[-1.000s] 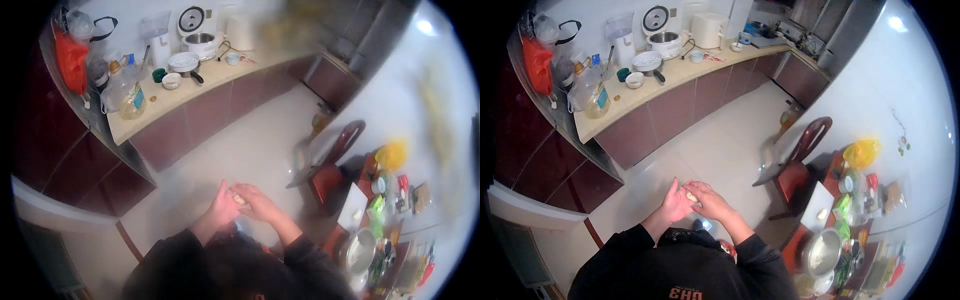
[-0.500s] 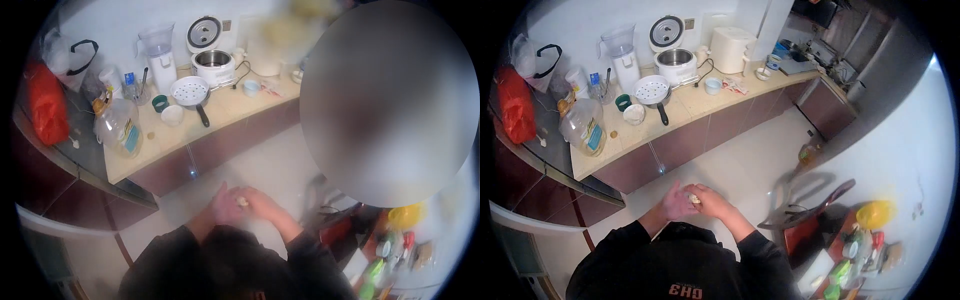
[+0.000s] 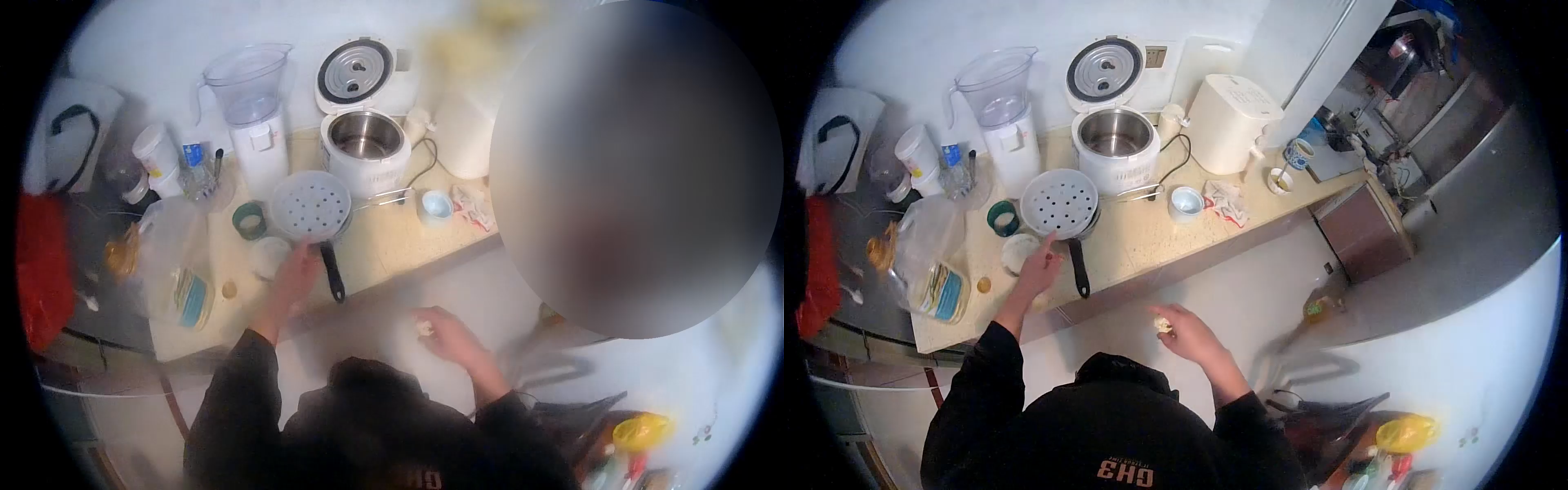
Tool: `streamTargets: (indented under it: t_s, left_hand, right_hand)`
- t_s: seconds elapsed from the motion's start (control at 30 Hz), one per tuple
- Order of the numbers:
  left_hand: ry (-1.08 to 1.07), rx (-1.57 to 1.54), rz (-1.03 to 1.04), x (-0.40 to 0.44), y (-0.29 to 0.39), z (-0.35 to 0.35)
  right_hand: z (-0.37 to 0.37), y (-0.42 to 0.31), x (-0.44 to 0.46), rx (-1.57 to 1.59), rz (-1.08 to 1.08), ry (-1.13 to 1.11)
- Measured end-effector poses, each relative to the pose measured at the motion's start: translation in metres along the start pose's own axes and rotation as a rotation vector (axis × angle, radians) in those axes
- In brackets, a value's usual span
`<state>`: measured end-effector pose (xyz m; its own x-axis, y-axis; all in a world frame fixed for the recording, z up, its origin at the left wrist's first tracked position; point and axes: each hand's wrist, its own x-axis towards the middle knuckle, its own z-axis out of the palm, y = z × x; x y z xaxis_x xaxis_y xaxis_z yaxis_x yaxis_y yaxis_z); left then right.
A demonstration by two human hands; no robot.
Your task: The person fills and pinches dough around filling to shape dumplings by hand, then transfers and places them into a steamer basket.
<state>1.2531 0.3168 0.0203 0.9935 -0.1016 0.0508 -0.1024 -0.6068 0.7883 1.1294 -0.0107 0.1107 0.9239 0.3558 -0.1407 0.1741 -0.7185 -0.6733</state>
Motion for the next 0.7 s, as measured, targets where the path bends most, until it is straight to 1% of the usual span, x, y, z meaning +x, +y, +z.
streamTargets:
  t_s: [0.03,0.17,0.23,0.33,0.43,0.47,0.53,0.6,0.63,0.7]
  left_hand:
    - [-0.024,0.083,-0.026,0.011,-0.004,-0.001]
    - [0.075,0.098,-0.018,0.05,-0.043,0.019]
    - [0.107,0.112,-0.049,0.055,-0.032,0.016]
    - [0.145,-0.004,-0.201,0.057,-0.009,0.013]
    - [0.306,-0.032,-0.289,0.053,-0.008,0.022]
    - [0.383,-0.051,-0.274,0.052,-0.002,0.026]
    - [0.458,-0.071,-0.297,0.043,0.017,0.03]
    - [0.54,-0.096,-0.287,0.041,0.031,0.035]
    - [0.52,-0.077,-0.291,0.045,0.046,0.032]
    - [0.485,-0.043,-0.292,0.067,0.079,0.024]
  right_hand:
    - [-0.007,0.005,0.01,0.009,0.021,-0.016]
    - [-0.034,0.028,0.061,0.004,-0.057,0.002]
    - [-0.044,0.037,0.087,0.056,-0.085,-0.032]
    - [-0.068,0.052,0.132,0.043,-0.223,-0.138]
    - [-0.091,0.067,0.176,0.042,-0.242,-0.302]
    - [-0.096,0.074,0.186,0.035,-0.285,-0.331]
    - [-0.108,0.087,0.208,0.015,-0.381,-0.378]
    - [-0.119,0.098,0.228,0.074,-0.469,-0.401]
    - [-0.123,0.101,0.235,0.105,-0.504,-0.412]
    - [-0.132,0.103,0.248,0.09,-0.445,-0.446]
